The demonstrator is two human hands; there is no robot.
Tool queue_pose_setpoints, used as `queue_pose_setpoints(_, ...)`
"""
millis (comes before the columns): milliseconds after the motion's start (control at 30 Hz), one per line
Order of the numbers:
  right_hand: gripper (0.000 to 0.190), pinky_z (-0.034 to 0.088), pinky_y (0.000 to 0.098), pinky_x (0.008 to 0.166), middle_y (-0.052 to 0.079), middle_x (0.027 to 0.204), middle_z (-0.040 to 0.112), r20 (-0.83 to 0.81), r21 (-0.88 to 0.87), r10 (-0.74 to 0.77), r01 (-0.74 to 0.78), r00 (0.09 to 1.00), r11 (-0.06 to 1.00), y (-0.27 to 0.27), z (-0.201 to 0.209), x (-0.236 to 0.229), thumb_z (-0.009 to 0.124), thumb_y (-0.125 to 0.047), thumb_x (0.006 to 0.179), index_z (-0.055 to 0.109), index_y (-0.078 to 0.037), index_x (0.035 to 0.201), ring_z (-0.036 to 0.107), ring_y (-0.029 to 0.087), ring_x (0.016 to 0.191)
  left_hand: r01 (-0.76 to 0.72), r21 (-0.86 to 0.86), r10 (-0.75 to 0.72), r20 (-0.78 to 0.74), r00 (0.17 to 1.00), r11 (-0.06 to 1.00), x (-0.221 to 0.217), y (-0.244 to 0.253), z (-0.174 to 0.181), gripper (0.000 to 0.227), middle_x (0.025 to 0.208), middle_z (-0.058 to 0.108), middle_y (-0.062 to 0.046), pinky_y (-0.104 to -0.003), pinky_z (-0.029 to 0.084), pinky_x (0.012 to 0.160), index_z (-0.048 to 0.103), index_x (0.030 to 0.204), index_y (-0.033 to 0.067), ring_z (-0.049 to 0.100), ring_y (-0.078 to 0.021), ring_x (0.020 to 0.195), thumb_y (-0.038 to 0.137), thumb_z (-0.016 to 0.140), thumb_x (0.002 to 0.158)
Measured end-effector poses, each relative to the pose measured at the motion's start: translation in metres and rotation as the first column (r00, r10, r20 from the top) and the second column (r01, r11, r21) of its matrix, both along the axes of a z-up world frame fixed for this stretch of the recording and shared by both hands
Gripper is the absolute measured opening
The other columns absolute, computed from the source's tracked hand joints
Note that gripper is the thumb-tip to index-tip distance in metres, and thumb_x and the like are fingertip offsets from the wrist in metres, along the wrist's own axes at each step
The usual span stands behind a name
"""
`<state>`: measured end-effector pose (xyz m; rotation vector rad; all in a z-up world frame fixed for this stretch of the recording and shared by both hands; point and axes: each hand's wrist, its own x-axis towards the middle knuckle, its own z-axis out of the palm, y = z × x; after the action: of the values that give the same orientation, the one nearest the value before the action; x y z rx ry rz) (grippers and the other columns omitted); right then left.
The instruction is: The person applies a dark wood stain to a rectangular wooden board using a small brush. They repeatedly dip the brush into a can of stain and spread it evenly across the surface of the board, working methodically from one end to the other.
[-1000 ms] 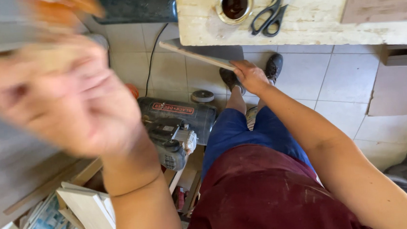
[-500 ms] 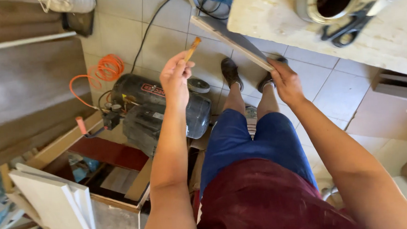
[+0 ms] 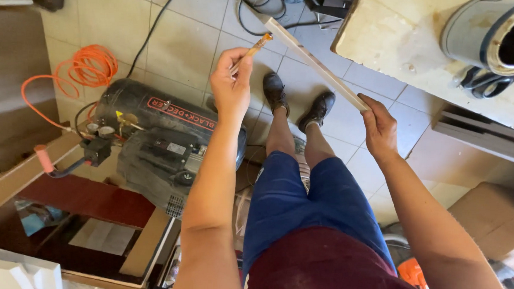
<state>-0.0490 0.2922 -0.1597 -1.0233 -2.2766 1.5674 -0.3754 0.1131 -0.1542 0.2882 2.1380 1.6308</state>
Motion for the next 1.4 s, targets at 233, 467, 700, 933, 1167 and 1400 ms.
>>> queue_pose_setpoints(233,0.048,0.048,0.0476,0.111,0.02,0.14,0.067,0.051,-0.042,0.015,-0.013,0.999,0.999,-0.002,0.008,-0.001,0.048,-0.037,0.117,0.063,-0.002,0.146,0.063,0.036,0.128,0.038,-0.061,-0.049,-0.175,0.983,0.997,0.002,0.01,0.014,0.015,0.093,0.077,0.001,-0.025,0.057,0.072,0.076,0.112,0.0176,0.07,-0.0102,0.081,0.027,0.07,0.103)
queue_pose_setpoints(467,0.05,0.046,0.0434,0.116,0.021,0.142,0.064,0.06,-0.057,0.029,-0.026,0.998,0.998,0.0,0.008,-0.003,0.046,-0.036,0.117,0.059,0.001,0.148,0.059,0.034,0.135,0.069,-0.098,-0.092,-0.257,0.962,0.993,-0.003,0.025,0.02,0.017,0.1,0.076,0.005,-0.024,0.053,0.072,0.074,0.114,0.0161,0.069,-0.008,0.086,0.027,0.064,0.106)
queue_pose_setpoints(700,0.05,0.045,0.0445,0.118,0.022,0.143,0.063,0.038,-0.067,0.026,-0.024,0.999,0.997,-0.001,0.006,0.0,0.046,-0.037,0.117,0.059,0.001,0.147,0.058,0.035,0.137,0.062,-0.15,-0.11,-0.333,0.936,0.987,-0.005,0.029,0.02,0.011,0.097,0.075,0.004,-0.026,0.054,0.072,0.073,0.111,0.0159,0.07,-0.0112,0.085,0.019,0.064,0.105)
queue_pose_setpoints(933,0.051,0.046,0.046,0.119,0.024,0.142,0.063,0.015,-0.045,0.039,-0.038,0.999,0.998,-0.001,0.006,-0.002,0.045,-0.035,0.117,0.059,0.004,0.146,0.059,0.037,0.136,0.2,-0.147,-0.247,-0.472,0.846,0.969,0.005,0.032,0.032,0.018,0.091,0.067,-0.002,-0.029,0.05,0.064,0.073,0.108,0.0142,0.058,-0.0157,0.07,0.0,0.064,0.101)
queue_pose_setpoints(1167,0.051,0.047,0.0464,0.118,0.024,0.141,0.063,0.007,-0.037,0.047,-0.047,0.999,0.998,-0.001,0.005,-0.001,0.045,-0.035,0.118,0.059,0.004,0.146,0.059,0.038,0.135,0.083,-0.189,-0.169,-0.502,0.848,0.979,-0.002,0.03,0.026,0.017,0.095,0.065,0.0,-0.029,0.05,0.065,0.073,0.113,0.0197,0.06,-0.0144,0.071,0.008,0.065,0.103)
queue_pose_setpoints(1400,0.053,0.046,0.0471,0.119,0.025,0.141,0.064,0.002,-0.043,0.038,-0.038,0.999,0.998,-0.003,0.002,0.0,0.045,-0.038,0.117,0.059,0.005,0.146,0.059,0.038,0.136,0.25,-0.136,-0.285,-0.46,0.841,0.959,0.027,0.036,0.036,0.02,0.093,0.065,-0.005,-0.03,0.052,0.067,0.072,0.106,0.0102,0.064,-0.0178,0.081,-0.005,0.062,0.099)
